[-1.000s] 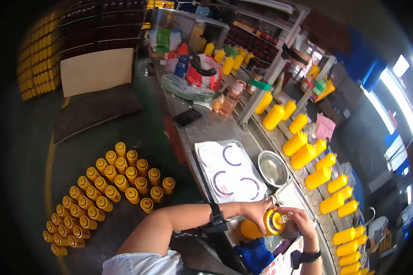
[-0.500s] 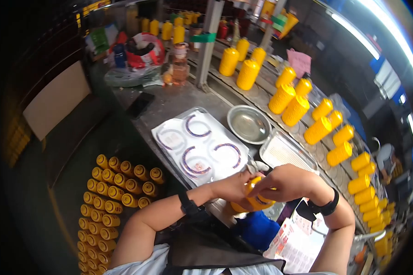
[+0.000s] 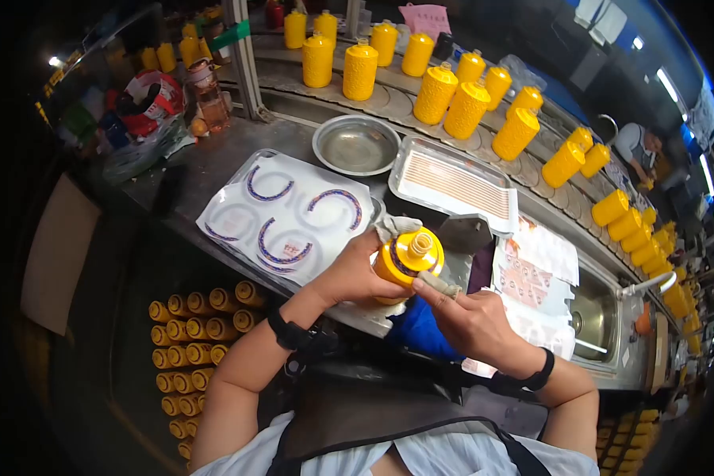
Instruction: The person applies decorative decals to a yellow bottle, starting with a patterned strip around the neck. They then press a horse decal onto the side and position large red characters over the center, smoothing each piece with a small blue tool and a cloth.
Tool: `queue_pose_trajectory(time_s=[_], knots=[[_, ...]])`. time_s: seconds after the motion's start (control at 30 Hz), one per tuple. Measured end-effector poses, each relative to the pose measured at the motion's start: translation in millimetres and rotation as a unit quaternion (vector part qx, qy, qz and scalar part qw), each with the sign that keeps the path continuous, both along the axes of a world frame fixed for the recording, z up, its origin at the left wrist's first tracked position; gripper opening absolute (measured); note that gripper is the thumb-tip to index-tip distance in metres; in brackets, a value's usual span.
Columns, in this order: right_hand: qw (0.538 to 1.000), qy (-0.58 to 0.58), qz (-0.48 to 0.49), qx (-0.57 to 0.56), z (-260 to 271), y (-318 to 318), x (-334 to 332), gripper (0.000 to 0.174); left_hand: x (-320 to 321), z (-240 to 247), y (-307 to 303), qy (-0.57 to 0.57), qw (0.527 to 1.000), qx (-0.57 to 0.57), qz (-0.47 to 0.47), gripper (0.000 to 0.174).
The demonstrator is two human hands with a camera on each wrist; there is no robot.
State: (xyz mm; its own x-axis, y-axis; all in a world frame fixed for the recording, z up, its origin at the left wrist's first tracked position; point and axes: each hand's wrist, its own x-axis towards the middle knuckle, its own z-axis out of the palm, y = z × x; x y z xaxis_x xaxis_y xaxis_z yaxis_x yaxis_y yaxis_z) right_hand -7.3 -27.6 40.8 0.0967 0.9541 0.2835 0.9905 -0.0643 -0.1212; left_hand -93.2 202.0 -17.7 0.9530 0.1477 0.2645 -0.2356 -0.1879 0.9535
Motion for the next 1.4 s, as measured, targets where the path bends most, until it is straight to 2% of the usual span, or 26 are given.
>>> queue_pose_trajectory(time_s=[0.07, 0.17, 0.2, 0.3, 0.47, 0.53, 0.7, 0.8, 0.9, 0.93, 1.03, 1.07, 1.1, 1.17, 1.2, 1.3, 1.4], knots=[[0.997, 0.048, -0.042, 0.035, -25, -7, 8, 0.064, 3, -5, -4, 0.007, 0.999, 0.038, 0.029, 0.086], [0.986, 0.11, -0.07, 0.101, -35, 0, 16, 0.069, 0, -11, -11, -0.009, 0.996, 0.065, 0.068, 0.086], [0.981, 0.152, -0.068, 0.098, -33, 5, 16, 0.077, 0, -15, -13, -0.015, 0.994, 0.069, 0.078, 0.086], [0.97, 0.198, -0.058, 0.129, -54, 22, 31, 0.085, 0, -25, -21, -0.03, 0.987, 0.102, 0.121, 0.086], [0.947, 0.271, -0.116, 0.131, -47, 28, 14, 0.086, -6, -31, -27, -0.027, 0.982, 0.095, 0.16, 0.086], [0.945, 0.267, -0.11, 0.152, -65, 29, 19, 0.083, 2, -46, -30, -0.071, 0.979, 0.082, 0.172, 0.086], [0.952, 0.212, -0.136, 0.172, -62, 22, -4, 0.074, -2, -70, -36, -0.188, 0.963, 0.087, 0.174, 0.086], [0.957, 0.192, -0.131, 0.175, -69, 20, -2, 0.073, -1, -78, -38, -0.19, 0.957, 0.138, 0.169, 0.086], [0.965, 0.158, -0.121, 0.171, -67, 20, -4, 0.073, -1, -78, -46, -0.145, 0.976, 0.011, 0.163, 0.092], [0.968, 0.145, -0.117, 0.169, -66, 20, -3, 0.073, -7, -68, -44, -0.131, 0.978, 0.039, 0.157, 0.088], [0.972, 0.124, -0.114, 0.162, -73, 16, 6, 0.073, -4, -62, -28, -0.145, 0.94, 0.264, 0.159, 0.104], [0.976, 0.102, -0.1, 0.164, -73, 16, 8, 0.073, 1, -55, -27, -0.122, 0.947, 0.218, 0.202, 0.108], [0.979, 0.083, -0.087, 0.165, -75, 14, 10, 0.073, 10, -51, -24, -0.163, 0.939, 0.186, 0.239, 0.105], [0.982, 0.066, -0.067, 0.161, -75, 12, 8, 0.073, 17, -47, -10, -0.086, 0.981, 0.149, 0.085, 0.098], [0.983, 0.066, -0.059, 0.16, -73, 13, 8, 0.074, 19, -49, -12, -0.111, 0.971, 0.184, 0.102, 0.092], [0.983, 0.057, -0.016, 0.173, -78, 18, 18, 0.073, 25, -62, -27, -0.084, 0.96, 0.203, 0.175, 0.095], [0.983, 0.042, 0.014, 0.176, -73, 28, 15, 0.07, 25, -61, -45, -0.124, 0.939, 0.192, 0.256, 0.084]])
